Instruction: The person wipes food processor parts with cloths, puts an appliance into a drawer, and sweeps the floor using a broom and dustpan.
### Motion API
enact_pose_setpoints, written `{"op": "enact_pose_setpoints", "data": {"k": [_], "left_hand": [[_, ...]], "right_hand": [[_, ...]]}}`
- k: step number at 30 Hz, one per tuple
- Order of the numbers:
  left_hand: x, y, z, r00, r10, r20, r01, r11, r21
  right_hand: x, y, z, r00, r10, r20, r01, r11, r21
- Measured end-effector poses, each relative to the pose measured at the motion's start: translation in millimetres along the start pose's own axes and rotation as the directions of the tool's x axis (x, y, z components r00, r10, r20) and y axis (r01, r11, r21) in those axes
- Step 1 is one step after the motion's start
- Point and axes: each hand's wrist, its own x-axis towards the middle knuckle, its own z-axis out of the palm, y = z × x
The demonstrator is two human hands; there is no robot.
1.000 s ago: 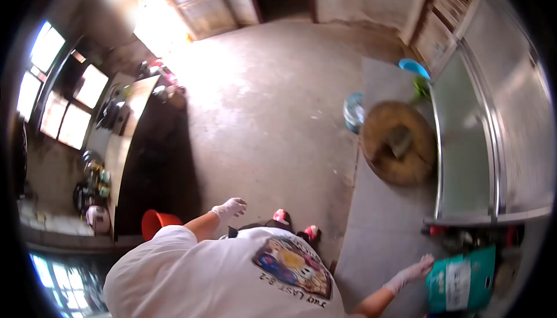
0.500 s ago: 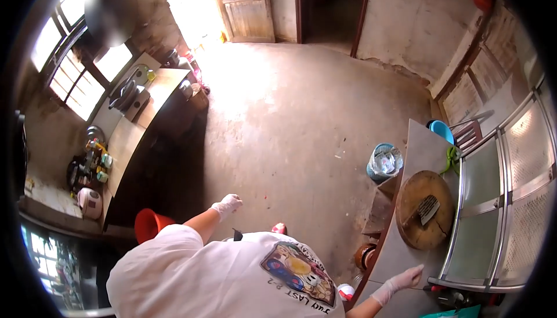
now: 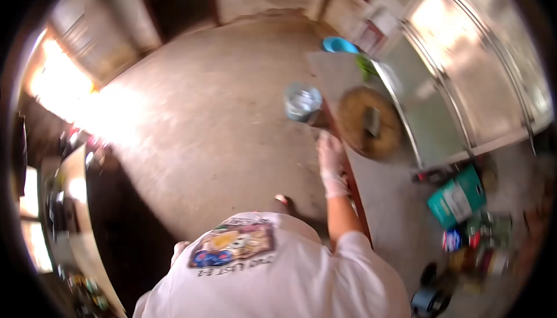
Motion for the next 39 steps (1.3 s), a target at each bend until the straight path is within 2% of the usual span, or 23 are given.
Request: {"op": "enact_pose_setpoints", "data": {"k": [1,2,5,9,10,13,14,15,17,19,20,21,22,23,24,25,27,29,32,35,36,37,39], "left_hand": [[0.1,16.8,-5.2,0.923,-0.358,0.139,0.359,0.677,-0.642],[-0.4,22.1,-12.9,0.881,-0.430,0.196,0.420,0.523,-0.741],[7.8,35.7,-30.8,0.862,-0.444,0.246,0.454,0.460,-0.763],[43.1,53.1,-67.7,0.864,-0.437,0.248,0.462,0.494,-0.737],[53.0,56.1,-78.1,0.865,-0.437,0.248,0.462,0.499,-0.733],[84.7,60.7,-113.2,0.865,-0.441,0.241,0.460,0.501,-0.733],[95.0,63.7,-124.4,0.862,-0.448,0.238,0.460,0.493,-0.738],[105.2,66.7,-138.0,0.862,-0.449,0.236,0.459,0.491,-0.741],[123.2,74.4,-163.4,0.852,-0.468,0.234,0.464,0.470,-0.751],[142.3,86.4,-189.4,0.849,-0.474,0.231,0.463,0.460,-0.757],[154.4,91.2,-201.2,0.851,-0.471,0.231,0.460,0.458,-0.760],[169.9,99.0,-214.2,0.856,-0.464,0.227,0.447,0.446,-0.776],[184.0,106.2,-224.2,0.852,-0.475,0.221,0.443,0.428,-0.788],[197.5,94.9,-223.5,0.871,-0.425,0.246,0.379,0.264,-0.887],[208.0,102.1,-237.5,0.897,-0.383,0.220,0.363,0.356,-0.861],[219.5,120.4,-248.2,0.860,-0.459,0.221,0.358,0.236,-0.903],[237.9,117.5,-257.8,0.868,-0.452,0.203,0.328,0.217,-0.920],[245.1,131.5,-277.5,0.873,-0.445,0.200,0.317,0.207,-0.926],[255.3,116.1,-286.3,0.864,-0.448,0.230,0.350,0.205,-0.914],[267.7,64.8,-287.5,0.842,-0.428,0.330,0.467,0.270,-0.842],[266.5,53.7,-296.9,0.814,-0.470,0.341,0.490,0.241,-0.838],[265.2,39.6,-304.4,0.849,-0.425,0.313,0.438,0.236,-0.868],[276.2,-2.8,-310.4,0.799,-0.482,0.359,0.467,0.121,-0.876]], "right_hand": [[1.7,-16.0,10.6,0.999,0.039,0.023,-0.041,0.997,0.068],[11.2,-7.0,17.9,0.999,0.039,0.026,-0.040,0.999,0.037],[24.4,-0.2,33.3,0.995,0.027,0.096,-0.029,0.999,0.028],[44.2,-7.8,60.7,0.986,0.052,0.160,-0.054,0.999,0.009],[55.5,1.2,67.5,0.979,0.053,0.195,-0.064,0.996,0.054],[83.8,-17.2,98.4,0.980,0.112,0.164,-0.130,0.986,0.103],[96.7,-28.0,106.6,0.982,0.086,0.170,-0.096,0.994,0.053],[106.9,-46.9,115.2,0.979,0.000,0.204,-0.036,0.985,0.171],[130.1,-101.0,129.9,0.940,-0.126,0.317,0.029,0.955,0.294],[135.1,-171.7,138.2,0.843,-0.404,0.355,0.109,0.775,0.623],[145.4,-197.5,140.2,0.670,-0.619,0.411,0.159,0.659,0.735],[155.7,-223.4,142.2,0.421,-0.796,0.434,0.109,0.520,0.847],[166.0,-249.2,144.1,0.158,-0.894,0.420,-0.015,0.423,0.906],[172.8,-272.6,146.6,-0.066,-0.915,0.398,-0.067,0.402,0.913],[176.2,-289.6,149.7,-0.162,-0.892,0.422,-0.025,0.431,0.902],[181.2,-305.7,154.0,-0.247,-0.862,0.442,0.018,0.452,0.892],[188.0,-329.0,167.6,-0.343,-0.806,0.482,0.107,0.476,0.873],[192.9,-340.7,186.5,-0.386,-0.770,0.509,0.163,0.486,0.859],[195.5,-349.3,220.8,-0.420,-0.731,0.538,0.209,0.498,0.841],[197.8,-353.8,259.3,-0.435,-0.706,0.559,0.231,0.513,0.827],[197.0,-355.6,273.9,-0.442,-0.698,0.563,0.232,0.517,0.824],[196.0,-357.5,290.2,-0.448,-0.692,0.566,0.227,0.524,0.821],[192.8,-359.7,325.2,-0.464,-0.681,0.566,0.218,0.532,0.818]]}}
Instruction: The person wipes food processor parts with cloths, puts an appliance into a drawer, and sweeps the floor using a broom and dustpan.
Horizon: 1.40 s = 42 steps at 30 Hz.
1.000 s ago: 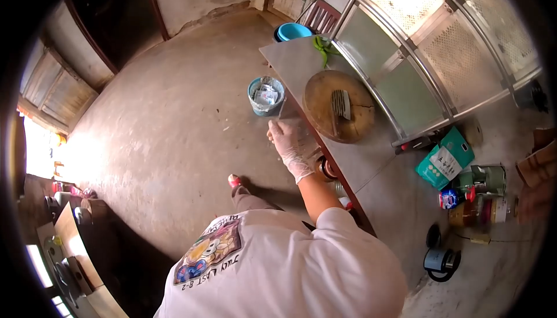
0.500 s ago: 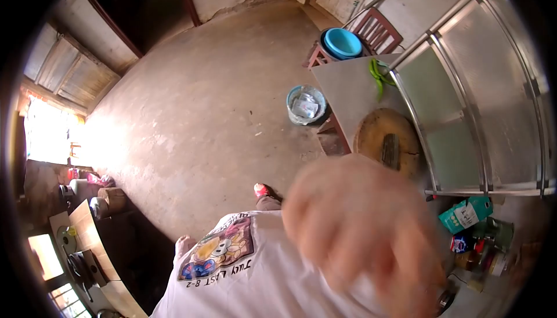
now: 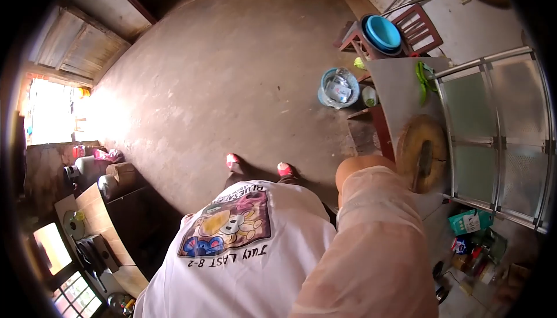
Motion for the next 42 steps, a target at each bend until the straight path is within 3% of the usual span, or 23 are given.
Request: {"op": "enact_pose_setpoints", "data": {"k": [4,6,7,10,12,13,14,15,18,20,22,23,26,30,32,33,34,36,38,39,40,41,42], "left_hand": [[30.2,74.2,-45.4,1.000,-0.019,-0.001,0.019,0.998,0.055],[71.3,98.1,-82.4,0.994,0.021,0.106,-0.042,0.978,0.203],[70.4,117.8,-82.6,0.999,0.046,0.027,-0.050,0.990,0.132],[72.8,173.3,-84.8,0.994,0.110,0.000,-0.109,0.979,0.173],[81.9,194.1,-89.4,0.992,0.121,0.024,-0.123,0.980,0.156],[87.9,198.6,-92.7,0.993,0.115,0.034,-0.119,0.982,0.148],[93.8,200.8,-96.0,0.993,0.107,0.046,-0.112,0.983,0.144],[97.9,202.7,-97.8,0.993,0.099,0.059,-0.107,0.984,0.140],[96.6,201.3,-101.8,0.995,0.076,0.069,-0.085,0.985,0.150],[115.6,189.6,-114.7,0.998,0.003,0.062,-0.013,0.987,0.161],[127.3,176.4,-130.9,0.998,0.002,0.064,-0.009,0.995,0.101],[129.7,172.4,-140.0,0.998,0.001,0.069,-0.008,0.994,0.109],[113.1,186.0,-150.6,1.000,0.006,-0.025,-0.005,0.999,0.042],[108.9,208.7,-163.6,0.990,0.008,-0.142,-0.007,1.000,0.007],[120.3,219.0,-166.5,0.986,0.020,-0.163,-0.026,0.999,-0.038],[125.2,225.6,-167.5,0.985,0.022,-0.173,-0.033,0.998,-0.061],[126.5,239.8,-166.3,0.987,0.021,-0.159,-0.033,0.996,-0.077],[127.6,273.9,-160.3,0.994,0.012,-0.106,-0.023,0.994,-0.103],[118.9,323.5,-137.0,0.996,0.047,-0.073,-0.053,0.996,-0.076],[111.5,353.4,-118.4,0.989,0.054,-0.136,-0.047,0.997,0.055],[110.7,377.9,-107.7,0.979,0.071,-0.193,-0.035,0.982,0.184],[133.4,388.1,-112.3,0.984,0.075,-0.159,-0.061,0.994,0.090],[141.6,410.2,-104.2,0.989,0.083,-0.119,-0.085,0.996,-0.009]], "right_hand": [[43.9,50.4,-2.7,0.999,0.023,0.048,-0.025,0.999,0.038],[68.4,77.6,-0.4,0.997,0.028,0.071,-0.033,0.997,0.068],[78.7,89.2,0.0,0.996,0.035,0.079,-0.041,0.996,0.081],[97.8,121.5,1.4,0.994,0.069,0.083,-0.079,0.989,0.124],[92.5,147.6,4.6,0.967,0.251,-0.031,-0.239,0.949,0.206],[72.5,165.5,10.5,0.847,0.501,-0.180,-0.424,0.839,0.340],[52.9,185.7,20.4,0.648,0.702,-0.295,-0.523,0.691,0.499],[29.5,214.4,32.9,0.376,0.849,-0.372,-0.556,0.528,0.642],[-51.8,303.7,84.8,-0.148,0.857,-0.493,-0.521,0.356,0.776],[-110.1,335.8,116.0,-0.304,0.911,-0.280,-0.385,0.151,0.911],[-150.2,351.5,136.0,-0.405,0.910,-0.084,-0.146,0.027,0.989],[-159.2,357.1,139.7,-0.439,0.897,-0.054,-0.026,0.048,0.999],[-152.1,376.6,103.5,-0.370,0.903,-0.217,0.001,0.234,0.972],[-82.6,393.9,-39.8,-0.299,0.780,-0.550,-0.197,0.514,0.835],[-43.3,391.4,-119.0,-0.133,0.641,-0.756,-0.319,0.695,0.645],[-30.6,389.5,-156.1,0.037,0.609,-0.792,-0.271,0.769,0.579],[-16.8,386.6,-189.9,0.199,0.552,-0.810,-0.205,0.831,0.517],[31.6,379.7,-240.5,0.341,0.393,-0.854,-0.192,0.918,0.346],[80.6,372.6,-285.9,0.622,0.231,-0.748,-0.114,0.972,0.205],[103.3,370.7,-296.3,0.511,0.197,-0.837,0.106,0.952,0.288],[129.9,363.7,-304.1,0.559,0.123,-0.820,0.122,0.966,0.228],[137.3,359.4,-329.6,0.807,0.033,-0.590,-0.019,0.999,0.029],[149.4,355.4,-340.1,0.891,-0.042,-0.452,-0.014,0.993,-0.121]]}}
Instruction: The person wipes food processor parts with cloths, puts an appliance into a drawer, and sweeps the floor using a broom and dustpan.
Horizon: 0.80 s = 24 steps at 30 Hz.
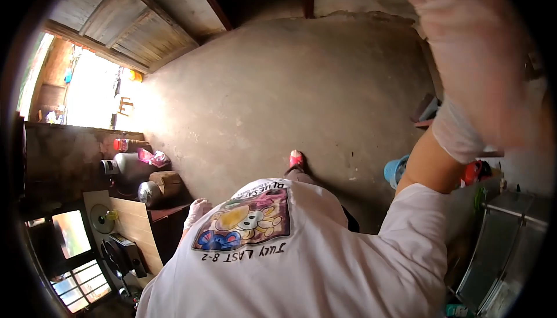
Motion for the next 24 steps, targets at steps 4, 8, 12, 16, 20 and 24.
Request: {"op": "enact_pose_setpoints", "data": {"k": [4,8,12,16,20,24], "left_hand": [[-18.8,78.9,51.9,0.986,0.163,0.018,-0.162,0.985,-0.051],[20.5,98.1,70.0,0.989,0.108,0.105,-0.114,0.992,0.057],[99.4,72.5,34.4,0.980,0.076,0.182,-0.119,0.963,0.240],[193.9,56.0,-17.7,0.834,0.286,0.471,-0.526,0.667,0.528],[210.6,143.0,11.0,0.935,0.117,0.333,-0.294,0.781,0.551],[244.0,247.1,51.5,0.871,0.166,0.462,-0.368,0.843,0.392]], "right_hand": [[28.2,4.2,-5.2,0.976,-0.125,0.176,0.153,0.975,-0.158],[38.0,-1.1,-16.3,0.956,-0.155,0.248,0.222,0.936,-0.272],[40.0,-11.6,-26.0,0.953,-0.149,0.263,0.247,0.883,-0.398],[39.2,-15.9,-34.7,0.965,-0.095,0.245,0.216,0.820,-0.531],[33.0,-11.9,-34.9,0.980,-0.039,0.198,0.161,0.741,-0.652],[42.6,5.7,-38.9,0.989,0.016,0.149,0.104,0.642,-0.759]]}}
